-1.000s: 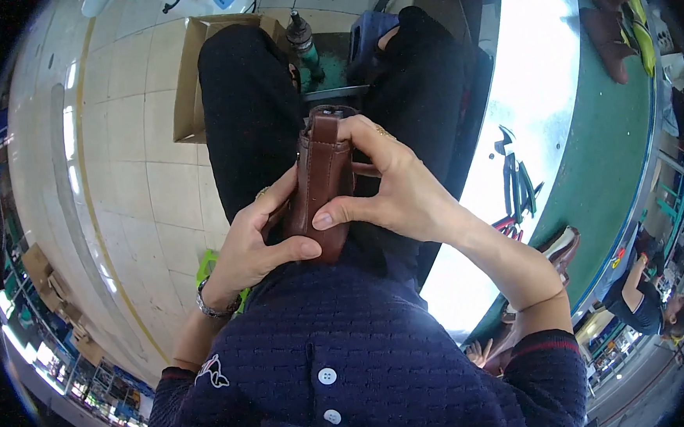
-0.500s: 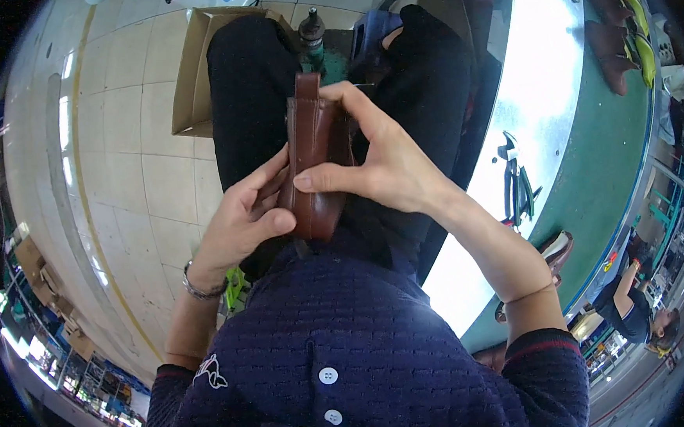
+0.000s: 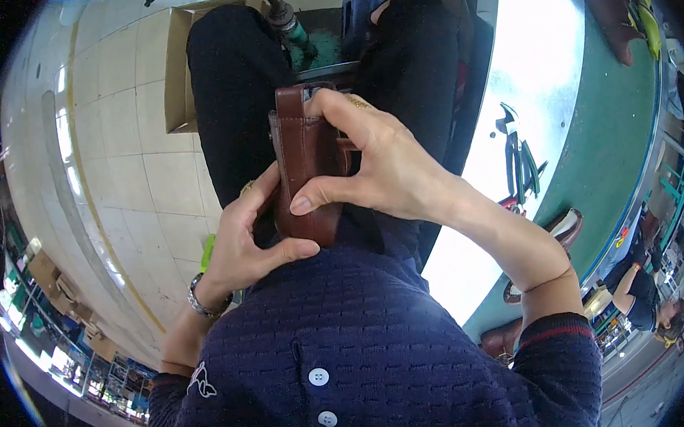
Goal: Finishing the lasting and trimming of a leather shoe upper on a workbench.
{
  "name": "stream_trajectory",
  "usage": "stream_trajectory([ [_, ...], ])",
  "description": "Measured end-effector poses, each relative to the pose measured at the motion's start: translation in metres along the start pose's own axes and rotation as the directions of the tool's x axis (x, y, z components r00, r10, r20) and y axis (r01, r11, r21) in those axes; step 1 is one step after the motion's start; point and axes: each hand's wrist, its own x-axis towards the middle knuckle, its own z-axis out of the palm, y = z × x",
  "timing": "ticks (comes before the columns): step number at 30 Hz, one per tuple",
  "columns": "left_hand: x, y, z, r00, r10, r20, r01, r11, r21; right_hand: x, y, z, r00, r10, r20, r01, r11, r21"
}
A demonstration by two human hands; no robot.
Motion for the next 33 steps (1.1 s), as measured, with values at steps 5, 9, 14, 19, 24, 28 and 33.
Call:
stream_trajectory([
  [5, 0.004, 0.003, 0.014, 0.994, 0.089, -0.071, -0.076, 0.984, 0.164, 0.008, -0.001, -0.01, 1.0, -0.023, -0.012, 0.023, 1.0, 0.012],
  [9, 0.008, -0.001, 0.027, 0.983, 0.108, -0.151, -0.069, 0.968, 0.243, 0.015, 0.0, -0.015, 1.0, -0.017, -0.01, 0.018, 0.997, 0.078],
  [14, 0.013, -0.018, 0.037, 0.964, 0.177, -0.198, -0.149, 0.978, 0.149, 0.026, 0.021, -0.028, 0.987, -0.147, 0.064, 0.142, 0.986, 0.084],
  [19, 0.024, -0.071, 0.015, 0.946, 0.289, -0.148, -0.253, 0.941, 0.225, 0.03, 0.009, -0.022, 0.978, -0.095, 0.186, 0.041, 0.96, 0.278],
  [24, 0.028, -0.071, 0.016, 0.893, 0.4, -0.207, -0.425, 0.901, -0.089, 0.038, -0.015, -0.012, 0.989, -0.116, 0.093, 0.101, 0.983, 0.153],
  [28, 0.016, -0.035, -0.001, 0.795, 0.496, -0.349, -0.512, 0.858, 0.052, 0.037, -0.059, -0.002, 0.956, -0.293, -0.014, 0.292, 0.946, 0.141],
  [33, -0.014, 0.022, -0.038, 0.674, 0.575, -0.464, -0.561, 0.807, 0.184, 0.041, -0.108, 0.01, 0.826, -0.561, 0.053, 0.548, 0.822, 0.151],
])
